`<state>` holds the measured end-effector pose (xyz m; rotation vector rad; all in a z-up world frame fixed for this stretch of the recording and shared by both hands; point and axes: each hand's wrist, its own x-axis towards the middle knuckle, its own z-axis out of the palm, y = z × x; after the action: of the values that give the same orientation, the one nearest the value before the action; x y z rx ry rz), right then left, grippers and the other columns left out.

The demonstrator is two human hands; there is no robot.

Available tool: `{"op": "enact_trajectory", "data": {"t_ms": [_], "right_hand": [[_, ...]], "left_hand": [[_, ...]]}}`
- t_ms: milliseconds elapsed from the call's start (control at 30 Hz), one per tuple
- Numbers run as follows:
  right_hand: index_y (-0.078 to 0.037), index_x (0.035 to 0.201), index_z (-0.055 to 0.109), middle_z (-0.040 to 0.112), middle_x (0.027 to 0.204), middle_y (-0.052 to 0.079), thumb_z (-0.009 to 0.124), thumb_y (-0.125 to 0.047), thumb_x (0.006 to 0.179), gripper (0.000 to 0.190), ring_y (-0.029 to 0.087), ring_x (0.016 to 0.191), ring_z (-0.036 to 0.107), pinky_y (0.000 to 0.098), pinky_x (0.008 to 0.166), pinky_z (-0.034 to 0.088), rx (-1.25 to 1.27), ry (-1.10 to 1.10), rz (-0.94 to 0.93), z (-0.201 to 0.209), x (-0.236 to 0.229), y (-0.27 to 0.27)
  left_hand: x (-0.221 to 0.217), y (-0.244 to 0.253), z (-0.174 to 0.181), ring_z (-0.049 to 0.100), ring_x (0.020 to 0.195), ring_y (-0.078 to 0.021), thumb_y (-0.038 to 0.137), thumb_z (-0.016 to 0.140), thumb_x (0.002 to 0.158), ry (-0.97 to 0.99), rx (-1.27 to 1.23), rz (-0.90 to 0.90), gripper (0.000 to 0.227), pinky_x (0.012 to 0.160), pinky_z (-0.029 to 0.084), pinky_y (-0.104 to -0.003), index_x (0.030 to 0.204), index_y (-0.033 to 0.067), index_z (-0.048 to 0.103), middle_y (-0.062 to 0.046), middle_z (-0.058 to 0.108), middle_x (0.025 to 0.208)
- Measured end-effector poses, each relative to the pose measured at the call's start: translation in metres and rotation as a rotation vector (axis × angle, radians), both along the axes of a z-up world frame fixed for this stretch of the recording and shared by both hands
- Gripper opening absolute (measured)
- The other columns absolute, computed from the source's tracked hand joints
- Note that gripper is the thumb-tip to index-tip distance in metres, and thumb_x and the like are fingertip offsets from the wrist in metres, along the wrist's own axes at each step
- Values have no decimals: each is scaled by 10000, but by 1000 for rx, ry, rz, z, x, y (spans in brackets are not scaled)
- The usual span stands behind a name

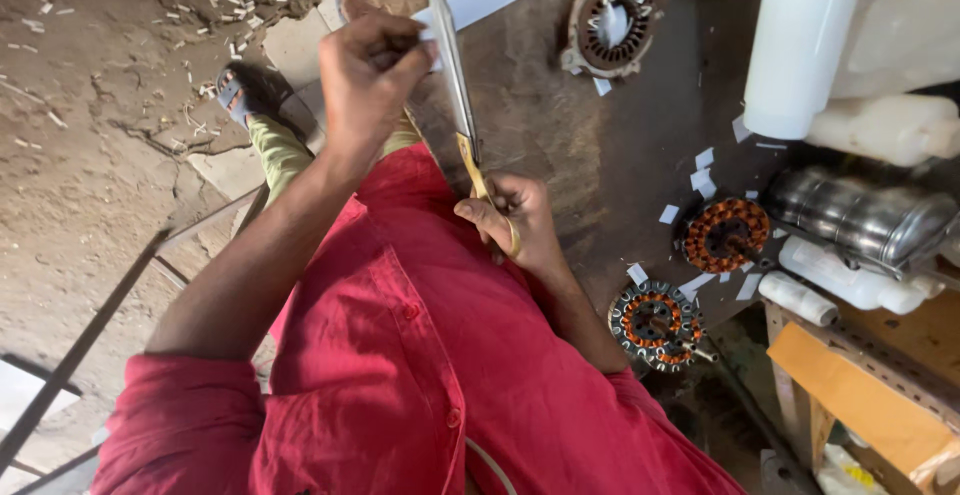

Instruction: The person holds a long white plastic strip and uses shears to cut it into small rectangular pieces. The cut pieces accumulate on the workbench surface.

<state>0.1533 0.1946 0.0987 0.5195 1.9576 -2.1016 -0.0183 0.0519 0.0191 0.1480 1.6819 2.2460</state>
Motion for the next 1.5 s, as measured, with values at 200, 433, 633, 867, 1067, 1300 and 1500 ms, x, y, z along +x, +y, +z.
{"op": "enact_trajectory", "data": {"t_ms": [200,433,633,867,1067,1300,1500], "right_hand": [[-16,850,655,516,653,-19,833,-132,955,238,56,552,440,256,485,302,46,127,-63,33,20,6],[-27,803,651,538,617,-24,807,-147,956,250,45,474,465,236,415,325,-55,25,-150,32,33,15],[-48,725,605,563,548,-5,745,-199,976,324,50,374,464,225,345,318,-106,-107,-306,11,19,28],[-43,735,611,541,521,-3,716,-214,977,314,55,344,423,236,315,293,-106,-152,-206,2,-1,10],[-39,772,634,542,540,-9,706,-225,988,294,52,364,419,239,331,294,-136,-154,-120,4,0,-3],[-33,762,619,543,540,-2,707,-214,1001,313,56,364,416,238,333,290,-151,-129,-117,2,-2,-3],[-31,779,654,536,507,-3,673,-208,989,276,51,337,420,233,303,296,-98,-99,-88,1,-6,-2]], "left_hand": [[-13,132,13,758,770,-161,19,749,940,326,-203,-290,162,705,616,-284,1096,-23,738,-127,783,890],[-26,115,18,806,933,-206,-31,700,1052,287,-14,-281,189,827,659,-306,1237,2,724,-121,767,1065],[-16,-16,144,706,700,-139,31,731,1021,-158,422,-264,70,591,567,-257,1088,52,727,-97,731,901],[60,-52,242,675,870,-162,168,629,1081,162,802,-793,111,726,561,-247,1048,63,647,-119,662,1093],[70,-50,252,660,1023,-232,200,473,1219,142,901,-831,255,910,560,-283,1094,-6,557,-170,618,1220],[78,-49,248,649,1007,-304,178,416,1256,90,1011,-820,316,912,565,-358,1039,-45,475,-228,601,1190],[71,-46,242,652,981,-305,173,421,1253,120,1000,-873,330,888,568,-364,1008,-44,464,-226,602,1143]]}}
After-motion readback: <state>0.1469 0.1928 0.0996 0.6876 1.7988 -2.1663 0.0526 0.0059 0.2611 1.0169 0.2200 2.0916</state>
